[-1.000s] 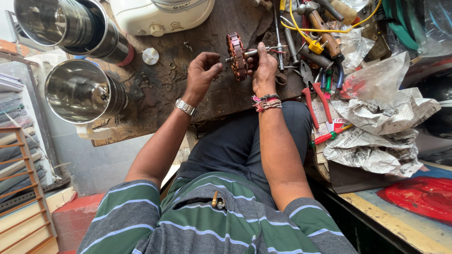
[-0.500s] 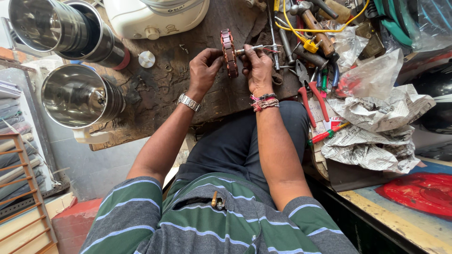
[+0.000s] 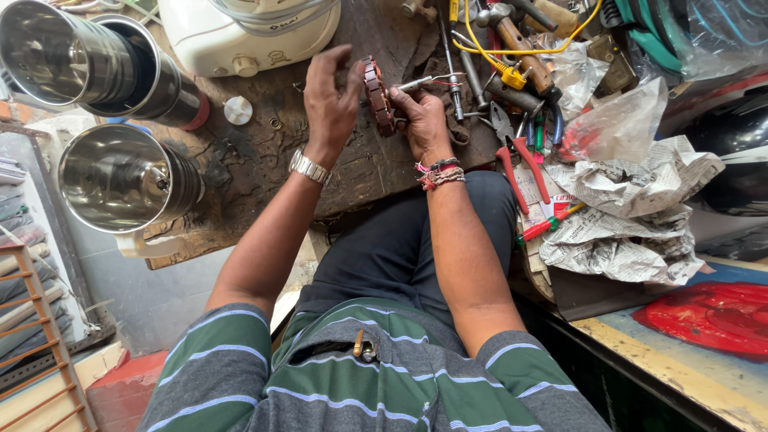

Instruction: The person assembles a motor component for a kitchen appliance, likely a mixer grinder. They insert a copper-wound stator into a housing, connect wires, and use a hammer to secure a metal shaft. The person then attaches a plastic base plate and uses a hammer to drive a metal rod into the assembly.

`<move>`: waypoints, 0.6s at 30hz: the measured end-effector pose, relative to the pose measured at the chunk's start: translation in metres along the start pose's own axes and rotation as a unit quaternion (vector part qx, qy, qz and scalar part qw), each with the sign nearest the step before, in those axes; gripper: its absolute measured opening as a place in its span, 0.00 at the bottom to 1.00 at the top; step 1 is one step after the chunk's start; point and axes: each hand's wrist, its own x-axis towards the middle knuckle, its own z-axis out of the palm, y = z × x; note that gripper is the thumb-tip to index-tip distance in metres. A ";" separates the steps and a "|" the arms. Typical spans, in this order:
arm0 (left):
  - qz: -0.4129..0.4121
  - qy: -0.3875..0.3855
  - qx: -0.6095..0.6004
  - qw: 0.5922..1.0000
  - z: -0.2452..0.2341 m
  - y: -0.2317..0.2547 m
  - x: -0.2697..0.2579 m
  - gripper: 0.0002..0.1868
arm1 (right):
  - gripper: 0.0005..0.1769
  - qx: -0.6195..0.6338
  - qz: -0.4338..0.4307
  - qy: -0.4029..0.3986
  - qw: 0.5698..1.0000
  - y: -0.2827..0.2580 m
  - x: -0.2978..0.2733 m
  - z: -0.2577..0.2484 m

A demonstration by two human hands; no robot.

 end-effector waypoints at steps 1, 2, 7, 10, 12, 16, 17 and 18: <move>0.023 -0.006 0.031 0.999 0.003 0.004 0.008 0.15 | 0.11 -0.012 -0.003 0.000 1.000 -0.001 0.000 0.001; 0.047 -0.012 0.063 0.997 0.009 0.008 0.015 0.15 | 0.11 -0.024 -0.005 0.000 1.000 -0.002 -0.002 0.001; -0.004 -0.111 0.109 0.988 0.027 0.028 0.025 0.17 | 0.10 -0.379 -0.087 0.101 0.916 -0.030 -0.022 -0.009; 0.000 -0.090 0.090 0.992 0.027 0.033 0.020 0.16 | 0.10 -0.546 -0.269 0.186 0.771 -0.054 -0.040 -0.041; -0.002 -0.096 0.088 0.992 0.025 0.035 0.021 0.16 | 0.09 -0.558 -0.319 0.208 0.738 -0.068 -0.047 -0.062; 0.045 -0.089 0.107 0.989 0.023 0.044 0.025 0.14 | 0.09 -0.594 -0.285 0.250 0.709 -0.072 -0.046 -0.073; 0.043 -0.094 0.106 0.989 0.022 0.045 0.025 0.13 | 0.10 -0.609 -0.268 0.260 0.699 -0.069 -0.047 -0.074; 0.040 -0.098 0.104 0.989 0.021 0.047 0.026 0.13 | 0.12 -0.629 -0.259 0.257 0.686 -0.065 -0.050 -0.075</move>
